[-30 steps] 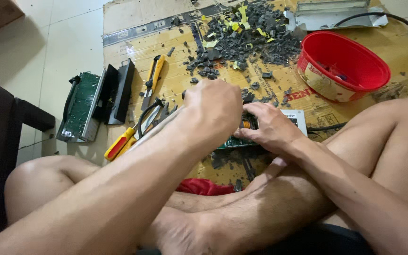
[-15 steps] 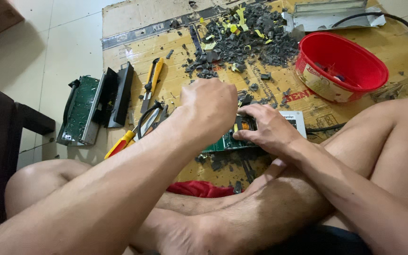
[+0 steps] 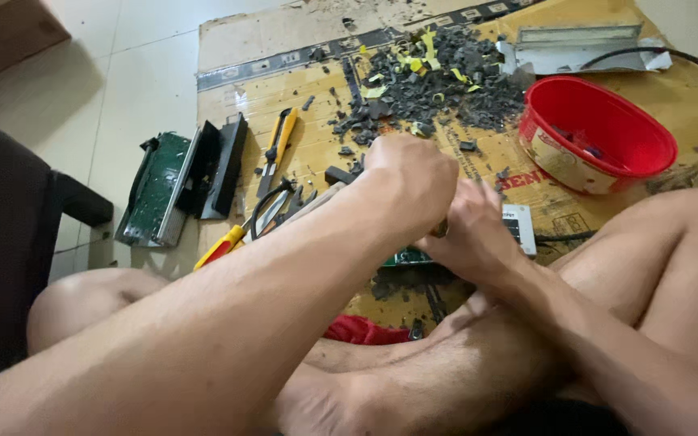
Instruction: The person sits on the floor and uses a hammer and a screwdriver to forcefully dismantle a white electronic device. They repeatedly strike the device to break its casing and pry out internal components, scattering debris across the floor.
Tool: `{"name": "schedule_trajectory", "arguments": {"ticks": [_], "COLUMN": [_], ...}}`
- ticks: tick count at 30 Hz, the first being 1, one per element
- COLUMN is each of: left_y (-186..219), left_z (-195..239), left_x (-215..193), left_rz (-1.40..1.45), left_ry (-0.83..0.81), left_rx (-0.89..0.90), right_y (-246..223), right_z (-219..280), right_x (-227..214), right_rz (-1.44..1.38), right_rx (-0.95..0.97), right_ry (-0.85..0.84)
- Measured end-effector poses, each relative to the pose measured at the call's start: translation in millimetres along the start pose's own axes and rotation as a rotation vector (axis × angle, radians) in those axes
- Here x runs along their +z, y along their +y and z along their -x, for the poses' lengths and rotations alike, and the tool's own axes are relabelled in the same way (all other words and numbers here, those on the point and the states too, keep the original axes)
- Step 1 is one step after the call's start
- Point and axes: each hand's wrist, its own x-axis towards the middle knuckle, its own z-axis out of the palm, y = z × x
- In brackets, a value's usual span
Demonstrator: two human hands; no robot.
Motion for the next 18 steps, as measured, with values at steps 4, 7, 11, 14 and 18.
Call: {"name": "schedule_trajectory", "arguments": {"ticks": [4, 7, 11, 14, 18], "left_y": [-10, -4, -12, -27, -51], "left_z": [-17, -13, 63, 105, 143], "left_x": [45, 26, -55, -57, -1], "left_rz": [0.012, -0.008, 0.442, 0.855, 0.859], "left_ry": [0.532, 0.126, 0.061, 0.037, 0.001], "left_rx": [0.151, -0.033, -0.206, -0.436, -0.590], "right_y": [12, 16, -21, -36, -26], "right_z": [-3, -2, 6, 18, 17], "right_x": [17, 24, -16, -40, -42], "right_rz": [-0.295, -0.366, -0.225, -0.378, -0.669], "right_rx": [-0.105, -0.010, -0.102, 0.006, 0.251], "right_ry": [0.187, 0.192, 0.309, 0.299, 0.271]}}
